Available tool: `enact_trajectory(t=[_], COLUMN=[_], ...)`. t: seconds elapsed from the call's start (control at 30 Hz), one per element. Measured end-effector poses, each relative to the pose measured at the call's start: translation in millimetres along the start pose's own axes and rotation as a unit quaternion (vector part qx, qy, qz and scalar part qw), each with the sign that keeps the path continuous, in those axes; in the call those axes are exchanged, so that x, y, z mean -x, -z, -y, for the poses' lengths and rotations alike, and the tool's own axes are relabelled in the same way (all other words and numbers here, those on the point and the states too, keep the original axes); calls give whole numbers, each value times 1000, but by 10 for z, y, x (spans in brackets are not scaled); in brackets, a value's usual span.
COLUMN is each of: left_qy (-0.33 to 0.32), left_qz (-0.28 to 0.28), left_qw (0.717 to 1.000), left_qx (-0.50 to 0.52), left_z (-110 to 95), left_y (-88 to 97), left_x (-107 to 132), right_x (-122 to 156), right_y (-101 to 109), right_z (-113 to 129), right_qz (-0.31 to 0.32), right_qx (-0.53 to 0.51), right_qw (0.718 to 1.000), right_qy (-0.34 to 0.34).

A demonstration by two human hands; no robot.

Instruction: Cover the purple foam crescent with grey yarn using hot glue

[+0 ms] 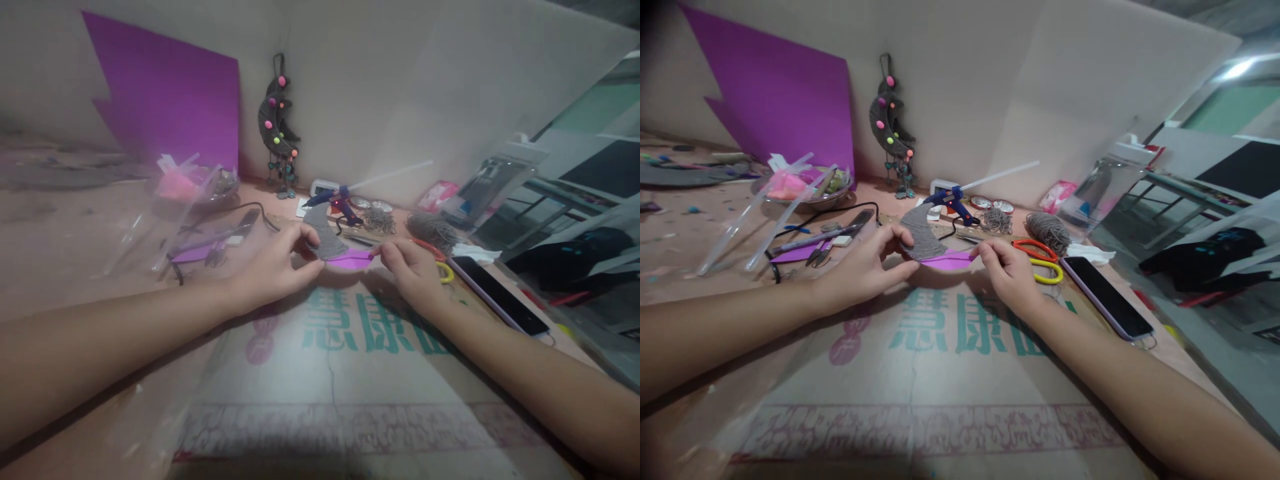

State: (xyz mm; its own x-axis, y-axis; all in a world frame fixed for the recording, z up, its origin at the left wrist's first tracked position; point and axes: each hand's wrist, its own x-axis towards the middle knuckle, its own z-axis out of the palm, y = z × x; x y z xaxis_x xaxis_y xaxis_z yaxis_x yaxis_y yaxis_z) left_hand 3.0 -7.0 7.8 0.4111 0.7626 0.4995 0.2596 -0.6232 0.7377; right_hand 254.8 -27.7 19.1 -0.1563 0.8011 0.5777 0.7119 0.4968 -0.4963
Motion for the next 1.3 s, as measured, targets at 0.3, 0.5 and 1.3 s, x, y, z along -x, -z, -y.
enact_trajectory(t=[0.3, 0.5, 1.3], left_qy=[10, -4, 8], left_qz=[-28, -7, 50], left_qw=[999, 1000, 999], left_qx=[-26, 3, -7], left_z=[39, 27, -10], left_y=[20, 3, -13], left_x=[0, 20, 43], right_x=[4, -59, -63], right_y=[34, -28, -79], right_z=[-14, -72, -115], right_qz=[16, 54, -35], right_qx=[-1, 31, 8], right_qw=[998, 998, 997], right_qy=[62, 23, 75])
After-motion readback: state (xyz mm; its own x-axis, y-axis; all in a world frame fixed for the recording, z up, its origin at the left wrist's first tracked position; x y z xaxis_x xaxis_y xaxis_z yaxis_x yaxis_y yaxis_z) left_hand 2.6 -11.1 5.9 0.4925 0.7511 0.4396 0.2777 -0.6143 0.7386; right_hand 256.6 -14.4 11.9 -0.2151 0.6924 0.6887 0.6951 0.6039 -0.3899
